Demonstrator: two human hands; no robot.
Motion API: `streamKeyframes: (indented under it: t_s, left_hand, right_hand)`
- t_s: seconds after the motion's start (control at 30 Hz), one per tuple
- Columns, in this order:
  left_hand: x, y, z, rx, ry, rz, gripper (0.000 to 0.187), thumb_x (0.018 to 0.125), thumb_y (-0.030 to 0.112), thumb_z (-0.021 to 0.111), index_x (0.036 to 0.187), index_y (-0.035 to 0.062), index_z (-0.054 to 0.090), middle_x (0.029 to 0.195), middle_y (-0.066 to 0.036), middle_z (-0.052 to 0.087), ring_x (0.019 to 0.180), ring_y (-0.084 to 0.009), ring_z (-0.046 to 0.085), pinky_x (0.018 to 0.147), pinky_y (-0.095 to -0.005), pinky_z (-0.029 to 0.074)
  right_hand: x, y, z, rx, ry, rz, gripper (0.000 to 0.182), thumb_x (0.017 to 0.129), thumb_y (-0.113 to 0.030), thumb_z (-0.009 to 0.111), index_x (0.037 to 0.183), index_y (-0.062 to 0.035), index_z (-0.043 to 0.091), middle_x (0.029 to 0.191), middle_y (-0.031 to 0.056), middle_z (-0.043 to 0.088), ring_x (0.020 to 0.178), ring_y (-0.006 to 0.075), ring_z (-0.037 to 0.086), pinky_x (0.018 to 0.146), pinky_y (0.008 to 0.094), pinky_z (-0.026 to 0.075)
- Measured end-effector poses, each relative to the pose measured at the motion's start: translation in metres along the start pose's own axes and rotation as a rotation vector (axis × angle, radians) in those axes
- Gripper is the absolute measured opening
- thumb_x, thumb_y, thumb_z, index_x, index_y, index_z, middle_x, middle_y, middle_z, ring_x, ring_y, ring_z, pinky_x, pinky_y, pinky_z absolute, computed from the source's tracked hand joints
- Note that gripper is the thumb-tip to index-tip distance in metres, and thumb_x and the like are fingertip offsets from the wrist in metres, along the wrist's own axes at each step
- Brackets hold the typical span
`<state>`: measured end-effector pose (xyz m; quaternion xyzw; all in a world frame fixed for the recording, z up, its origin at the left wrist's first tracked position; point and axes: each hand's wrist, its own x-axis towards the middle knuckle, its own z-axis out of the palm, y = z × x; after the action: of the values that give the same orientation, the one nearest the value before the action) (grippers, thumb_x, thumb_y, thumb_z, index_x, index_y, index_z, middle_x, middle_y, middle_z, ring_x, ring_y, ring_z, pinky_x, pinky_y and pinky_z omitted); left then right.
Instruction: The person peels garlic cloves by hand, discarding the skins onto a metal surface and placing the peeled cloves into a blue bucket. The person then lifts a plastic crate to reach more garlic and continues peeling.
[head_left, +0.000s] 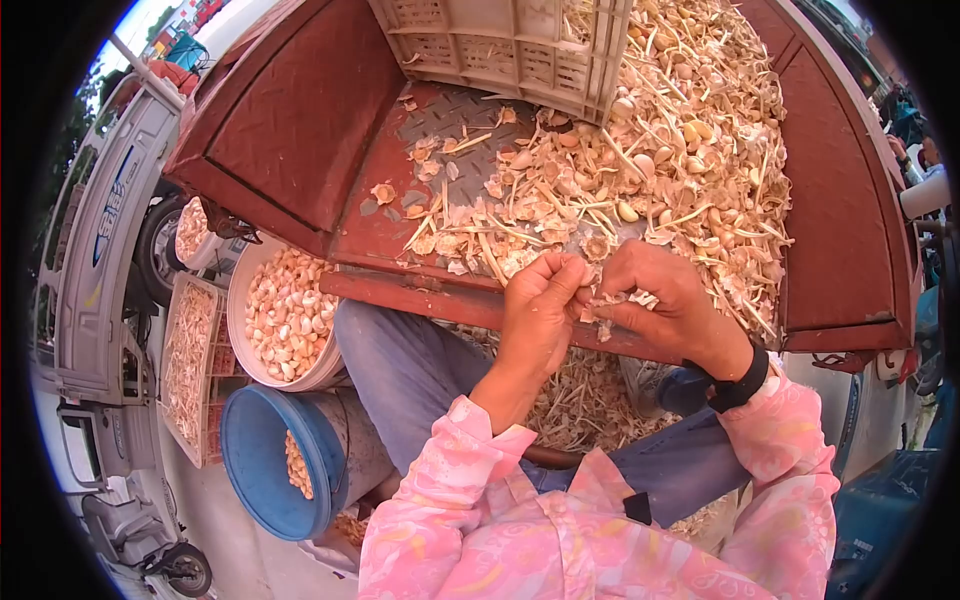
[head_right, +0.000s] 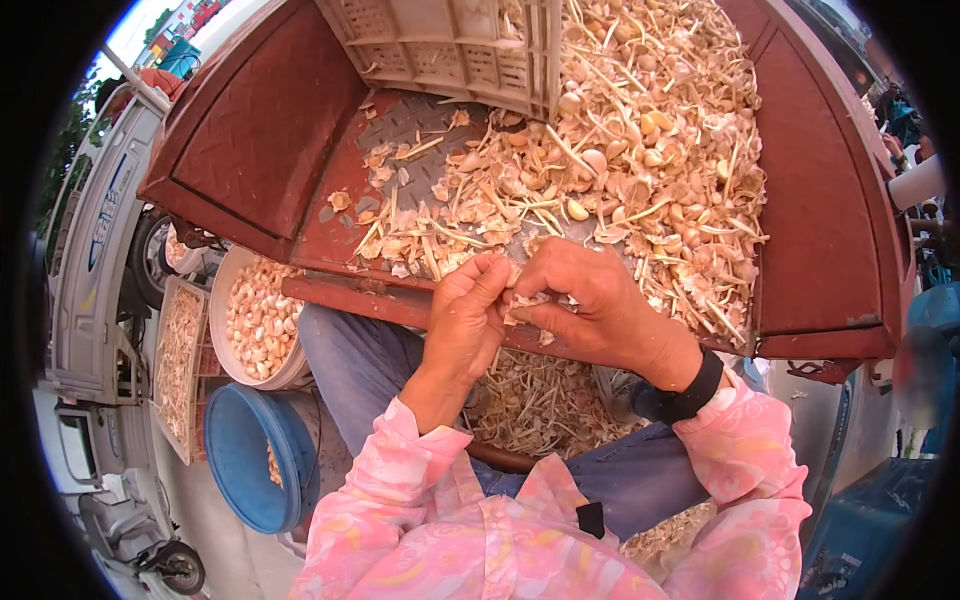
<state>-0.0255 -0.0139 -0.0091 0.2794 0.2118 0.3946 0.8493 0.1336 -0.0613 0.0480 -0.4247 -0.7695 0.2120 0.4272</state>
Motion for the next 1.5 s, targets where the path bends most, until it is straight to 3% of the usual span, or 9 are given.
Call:
streamKeyframes:
  t_s: [0.23,0.37,0.5,0.57,0.83,1.2,1.33,1.43,1.5]
  left_hand:
    - [-0.017,0.032,-0.009,-0.032,0.024,0.0,0.009,0.092,0.012,0.057,0.096,0.0038,0.054,0.084,-0.005,0.056,0.07,-0.0097,0.051,0.061,-0.0192,0.043]
    - [-0.047,0.112,-0.056,0.398,0.351,0.483,0.009,0.091,0.011,0.058,0.094,0.0023,0.057,0.082,-0.003,0.059,0.067,-0.0074,0.053,0.059,-0.018,0.042]
    - [-0.078,0.189,-0.178,1.41,0.86,0.574,0.014,0.091,0.013,0.057,0.096,0.0007,0.061,0.083,-0.006,0.06,0.076,-0.011,0.056,0.067,-0.0231,0.046]
    - [-0.084,0.202,-0.203,2.055,0.834,0.658,0.017,0.09,0.013,0.057,0.099,0.0002,0.063,0.086,-0.007,0.06,0.083,-0.0131,0.057,0.071,-0.0263,0.047]
    - [0.011,0.064,0.024,1.354,-0.088,0.4,0.023,0.089,0.015,0.06,0.104,-0.0022,0.061,0.089,-0.009,0.063,0.077,-0.0144,0.058,0.066,-0.0269,0.046]
    - [0.029,-0.015,0.027,1.359,-0.2,0.501,0.019,0.091,0.017,0.057,0.083,-0.0005,0.058,0.063,-0.013,0.059,0.057,-0.0305,0.059,0.053,-0.0332,0.045]
    - [0.051,0.009,0.026,1.302,-0.183,0.027,0.016,0.09,0.014,0.056,0.088,-0.0012,0.061,0.07,-0.012,0.06,0.062,-0.0293,0.059,0.06,-0.0315,0.048]
    - [0.059,0.013,0.041,1.712,-0.2,0.731,0.02,0.087,0.012,0.056,0.101,-0.0005,0.062,0.093,-0.014,0.061,0.085,-0.0302,0.059,0.072,-0.0355,0.048]
    - [0.072,0.011,0.051,1.821,-0.251,0.701,0.029,0.082,0.008,0.056,0.109,0.0021,0.061,0.108,-0.014,0.057,0.101,-0.0317,0.053,0.08,-0.0407,0.047]
  right_hand:
    - [-0.012,-0.008,-0.01,-0.262,-0.541,0.406,0.022,0.083,-0.026,0.066,0.083,-0.0049,0.062,0.073,0.0137,0.061,0.067,0.0326,0.061,0.058,0.0404,0.045]
    - [-0.011,0.028,-0.022,-0.329,0.025,0.446,0.015,0.081,-0.016,0.064,0.078,-0.0021,0.058,0.074,0.0157,0.06,0.069,0.0339,0.06,0.06,0.0421,0.045]
    - [-0.013,0.041,-0.023,-0.433,-0.047,0.442,0.013,0.078,-0.011,0.063,0.082,-0.0004,0.058,0.079,0.0175,0.059,0.076,0.0362,0.059,0.068,0.0432,0.046]
    - [-0.01,0.041,-0.015,-0.458,-0.124,0.412,0.015,0.076,-0.011,0.063,0.086,0.0003,0.058,0.082,0.0181,0.058,0.08,0.037,0.058,0.072,0.0436,0.046]
    - [-0.018,0.033,-0.023,-0.26,-0.144,0.49,0.017,0.076,-0.008,0.063,0.092,-0.0004,0.061,0.077,0.0148,0.058,0.072,0.0268,0.059,0.065,0.0379,0.046]
    - [-0.036,0.022,-0.025,0.164,-0.133,0.536,0.013,0.08,-0.01,0.064,0.087,0.0005,0.061,0.064,0.0092,0.059,0.057,0.013,0.055,0.054,0.0326,0.044]
    - [-0.031,0.009,-0.033,0.109,-0.196,0.438,0.014,0.081,-0.012,0.065,0.088,0.0003,0.061,0.07,0.0056,0.059,0.061,0.0097,0.054,0.055,0.0294,0.043]
    - [-0.033,0.026,-0.041,0.421,0.003,0.698,0.012,0.085,-0.012,0.062,0.092,-0.0021,0.061,0.077,-0.002,0.058,0.067,0.0052,0.054,0.058,0.0233,0.044]
    - [-0.029,0.037,-0.052,0.5,0.181,0.708,0.011,0.087,-0.011,0.06,0.094,-0.004,0.061,0.078,-0.0045,0.058,0.067,0.0043,0.054,0.059,0.0218,0.044]
